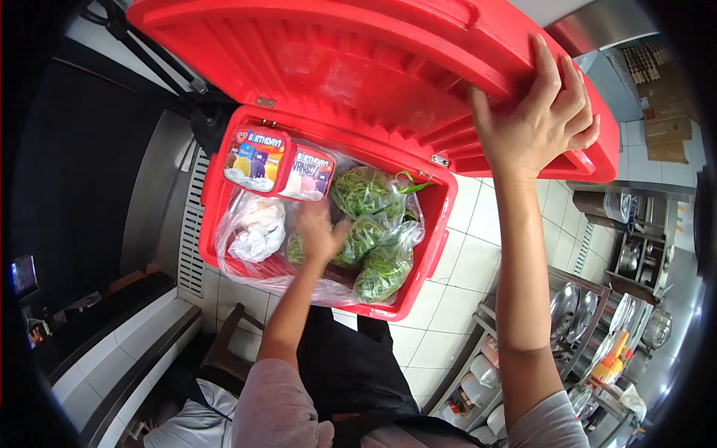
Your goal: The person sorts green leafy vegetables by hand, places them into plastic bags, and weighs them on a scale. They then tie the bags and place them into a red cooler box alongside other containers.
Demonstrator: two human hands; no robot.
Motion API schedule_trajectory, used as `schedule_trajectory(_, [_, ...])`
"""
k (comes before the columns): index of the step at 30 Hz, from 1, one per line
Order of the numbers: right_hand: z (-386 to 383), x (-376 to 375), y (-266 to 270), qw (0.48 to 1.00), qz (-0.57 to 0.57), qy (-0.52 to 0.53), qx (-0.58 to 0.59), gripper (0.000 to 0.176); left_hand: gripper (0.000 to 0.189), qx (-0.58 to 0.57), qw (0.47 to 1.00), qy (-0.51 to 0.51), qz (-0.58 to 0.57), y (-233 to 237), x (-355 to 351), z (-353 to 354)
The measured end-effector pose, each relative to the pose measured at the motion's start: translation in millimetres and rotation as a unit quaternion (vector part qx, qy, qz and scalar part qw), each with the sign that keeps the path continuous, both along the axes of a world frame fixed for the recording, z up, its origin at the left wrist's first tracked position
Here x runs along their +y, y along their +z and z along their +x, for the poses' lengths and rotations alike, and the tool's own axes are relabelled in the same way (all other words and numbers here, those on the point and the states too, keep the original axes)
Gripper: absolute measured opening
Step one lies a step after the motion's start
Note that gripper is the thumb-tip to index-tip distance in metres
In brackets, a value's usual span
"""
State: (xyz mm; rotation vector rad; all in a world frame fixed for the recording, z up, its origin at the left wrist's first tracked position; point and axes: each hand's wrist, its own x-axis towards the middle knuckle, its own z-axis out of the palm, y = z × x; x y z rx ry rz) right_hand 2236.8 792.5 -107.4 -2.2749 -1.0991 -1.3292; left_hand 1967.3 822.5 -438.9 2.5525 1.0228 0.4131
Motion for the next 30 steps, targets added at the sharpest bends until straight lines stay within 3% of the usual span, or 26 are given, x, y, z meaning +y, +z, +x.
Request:
schedule_trajectory(1, [0.8, -0.1, -0.4, 1.000, 0.003, 0.003, 0.003, 0.082, 0.103, -0.023, 0.983, -0.119, -0.137, 26.1, -30.9, 9.8])
schedule_trajectory(2, [1.4, -1.0, -0.8, 1.000, 0.005, 0.006, 0.006, 0.082, 0.109, -0.014, 0.972, -0.195, -0.132, 31.7, -67.3, 9.9])
schedule_trajectory(3, [0.8, -2.2, -0.2, 1.000, 0.000, 0.006, 0.013, 0.082, 0.110, 0.037, 0.944, -0.251, -0.213, 14.9, -103.0, 5.9])
schedule_trajectory(4, [1.6, -2.7, -0.1, 1.000, -0.002, 0.003, 0.012, 0.082, 0.113, 0.085, 0.928, -0.311, -0.187, 11.5, -118.6, 4.7])
schedule_trajectory(8, [6.5, -4.9, -2.3, 1.000, 0.004, 0.010, 0.011, 0.080, 0.081, 0.252, 0.909, -0.327, -0.051, -79.8, -132.3, 2.5])
schedule_trajectory(9, [16.1, -6.6, -5.8, 0.998, -0.019, -0.012, -0.058, 0.079, 0.062, 0.300, 0.901, -0.302, 0.081, -116.5, -141.9, -0.7])
schedule_trajectory(10, [17.7, -8.3, -6.3, 0.996, -0.031, -0.017, -0.078, 0.079, 0.062, 0.297, 0.902, -0.302, 0.078, -116.6, -148.3, 8.7])
schedule_trajectory(12, [21.0, -11.7, -7.4, 0.991, -0.053, -0.027, -0.121, 0.079, 0.047, 0.434, 0.869, -0.227, -0.071, -108.9, -168.8, 36.7])
schedule_trajectory(14, [23.4, -13.2, -7.8, 0.990, -0.061, -0.035, -0.120, 0.078, 0.040, 0.476, 0.846, -0.219, -0.098, -40.8, -150.2, 82.6])
schedule_trajectory(15, [25.6, -12.0, -8.4, 0.991, -0.050, -0.025, -0.124, 0.078, 0.041, 0.464, 0.822, -0.194, -0.268, -27.9, -131.9, 107.7])
schedule_trajectory(16, [27.8, -10.8, -8.8, 0.991, -0.041, -0.015, -0.127, 0.077, 0.045, 0.438, 0.773, -0.163, -0.430, -21.3, -116.7, 128.2])
schedule_trajectory(17, [26.4, -12.3, -7.6, 0.991, -0.048, -0.017, -0.128, 0.076, 0.046, 0.326, 0.853, -0.071, -0.401, -17.3, -105.1, 142.2])
schedule_trajectory(18, [22.2, -13.5, -5.1, 0.990, -0.050, -0.019, -0.127, 0.075, 0.047, 0.204, 0.910, 0.022, -0.361, -16.7, -93.9, 153.6])
schedule_trajectory(19, [17.8, -14.5, -2.3, 0.990, -0.051, -0.020, -0.127, 0.075, 0.043, 0.066, 0.963, 0.095, -0.244, -21.0, -84.6, 164.0])
schedule_trajectory(20, [10.8, -16.7, 3.4, 0.994, -0.051, 0.002, -0.096, 0.073, 0.040, -0.074, 0.977, 0.164, -0.118, -25.5, -75.0, 173.0])
schedule_trajectory(23, [11.3, -30.6, 26.6, 0.984, -0.141, 0.057, -0.095, 0.067, 0.037, -0.162, 0.954, 0.249, -0.034, -93.5, -56.9, 187.7])
schedule_trajectory(25, [4.2, -34.9, 39.6, 0.985, -0.165, 0.040, 0.009, 0.068, 0.030, -0.162, 0.898, 0.226, -0.342, -107.0, -41.3, 183.7])
schedule_trajectory(26, [0.7, -37.1, 46.1, 0.982, -0.175, 0.028, 0.059, 0.069, 0.030, -0.164, 0.898, 0.227, -0.340, -108.9, -38.0, 181.4])
schedule_trajectory(28, [6.1, -38.0, 42.7, 0.976, -0.127, 0.165, 0.056, 0.073, 0.016, -0.380, 0.729, 0.267, -0.502, -112.8, -33.1, 174.1])
schedule_trajectory(29, [5.2, -37.0, 40.8, 0.976, -0.125, 0.167, 0.055, 0.073, 0.007, -0.451, 0.648, 0.274, -0.549, -114.7, -33.5, 170.1])
schedule_trajectory(30, [1.8, -34.7, 40.4, 0.981, -0.110, 0.153, 0.045, 0.070, 0.007, -0.452, 0.649, 0.273, -0.548, -102.7, -35.5, 163.3])
